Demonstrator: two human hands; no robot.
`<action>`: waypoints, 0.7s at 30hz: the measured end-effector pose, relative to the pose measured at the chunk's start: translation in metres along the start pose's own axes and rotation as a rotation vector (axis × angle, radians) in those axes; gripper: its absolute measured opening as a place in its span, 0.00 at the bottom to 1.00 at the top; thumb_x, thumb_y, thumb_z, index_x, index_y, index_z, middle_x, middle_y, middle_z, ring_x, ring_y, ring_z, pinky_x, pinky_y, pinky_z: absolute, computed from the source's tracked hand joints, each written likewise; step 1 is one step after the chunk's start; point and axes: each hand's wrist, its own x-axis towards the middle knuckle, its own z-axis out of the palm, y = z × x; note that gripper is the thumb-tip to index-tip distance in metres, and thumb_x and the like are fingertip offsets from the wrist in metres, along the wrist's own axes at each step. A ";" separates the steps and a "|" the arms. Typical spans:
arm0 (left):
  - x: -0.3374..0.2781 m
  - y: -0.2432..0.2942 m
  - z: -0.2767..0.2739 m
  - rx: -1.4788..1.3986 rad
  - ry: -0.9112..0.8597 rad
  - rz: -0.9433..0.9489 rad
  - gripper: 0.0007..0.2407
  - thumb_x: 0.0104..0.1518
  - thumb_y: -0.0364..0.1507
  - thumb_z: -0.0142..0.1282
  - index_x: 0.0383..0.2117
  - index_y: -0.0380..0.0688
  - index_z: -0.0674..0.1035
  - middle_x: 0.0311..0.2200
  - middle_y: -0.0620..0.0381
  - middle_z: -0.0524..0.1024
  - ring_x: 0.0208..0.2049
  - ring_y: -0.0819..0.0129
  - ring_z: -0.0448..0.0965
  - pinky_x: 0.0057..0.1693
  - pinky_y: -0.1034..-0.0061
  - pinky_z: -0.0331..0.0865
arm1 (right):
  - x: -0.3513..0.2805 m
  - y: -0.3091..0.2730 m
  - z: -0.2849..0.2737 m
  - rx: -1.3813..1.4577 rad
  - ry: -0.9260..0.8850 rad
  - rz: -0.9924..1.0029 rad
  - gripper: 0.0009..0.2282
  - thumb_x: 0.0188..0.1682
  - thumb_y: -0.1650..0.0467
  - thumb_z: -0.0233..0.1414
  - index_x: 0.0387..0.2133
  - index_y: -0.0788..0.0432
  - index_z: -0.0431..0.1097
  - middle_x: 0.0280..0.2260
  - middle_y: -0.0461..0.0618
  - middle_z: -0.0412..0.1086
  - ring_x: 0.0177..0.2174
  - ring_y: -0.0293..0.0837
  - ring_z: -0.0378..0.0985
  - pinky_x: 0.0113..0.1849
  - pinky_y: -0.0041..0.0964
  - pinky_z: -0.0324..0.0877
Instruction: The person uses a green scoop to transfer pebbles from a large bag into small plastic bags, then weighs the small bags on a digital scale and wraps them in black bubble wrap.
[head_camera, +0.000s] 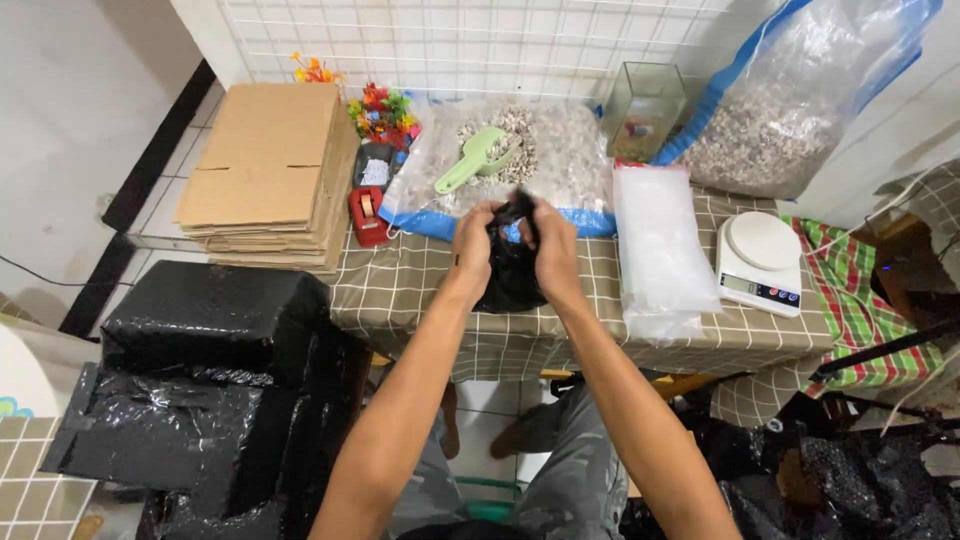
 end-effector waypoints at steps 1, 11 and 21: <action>0.007 -0.004 -0.004 0.090 -0.021 0.026 0.09 0.60 0.34 0.50 0.31 0.44 0.81 0.23 0.58 0.72 0.26 0.70 0.74 0.35 0.79 0.65 | 0.002 0.009 -0.003 -0.133 -0.028 -0.074 0.13 0.57 0.66 0.41 0.33 0.59 0.73 0.17 0.44 0.57 0.21 0.39 0.61 0.31 0.30 0.60; -0.057 0.060 0.009 0.444 -0.170 0.094 0.05 0.58 0.33 0.60 0.31 0.50 0.85 0.28 0.64 0.81 0.32 0.80 0.76 0.40 0.78 0.72 | 0.011 -0.012 -0.014 -0.309 -0.153 0.212 0.25 0.49 0.70 0.60 0.59 0.62 0.63 0.17 0.48 0.70 0.19 0.39 0.74 0.26 0.29 0.67; -0.065 0.061 0.011 0.372 -0.174 0.168 0.07 0.59 0.28 0.59 0.37 0.40 0.86 0.39 0.50 0.84 0.44 0.72 0.78 0.53 0.69 0.73 | 0.014 -0.025 -0.008 -0.320 0.092 0.201 0.05 0.41 0.74 0.64 0.31 0.57 0.79 0.17 0.47 0.75 0.17 0.34 0.77 0.24 0.22 0.70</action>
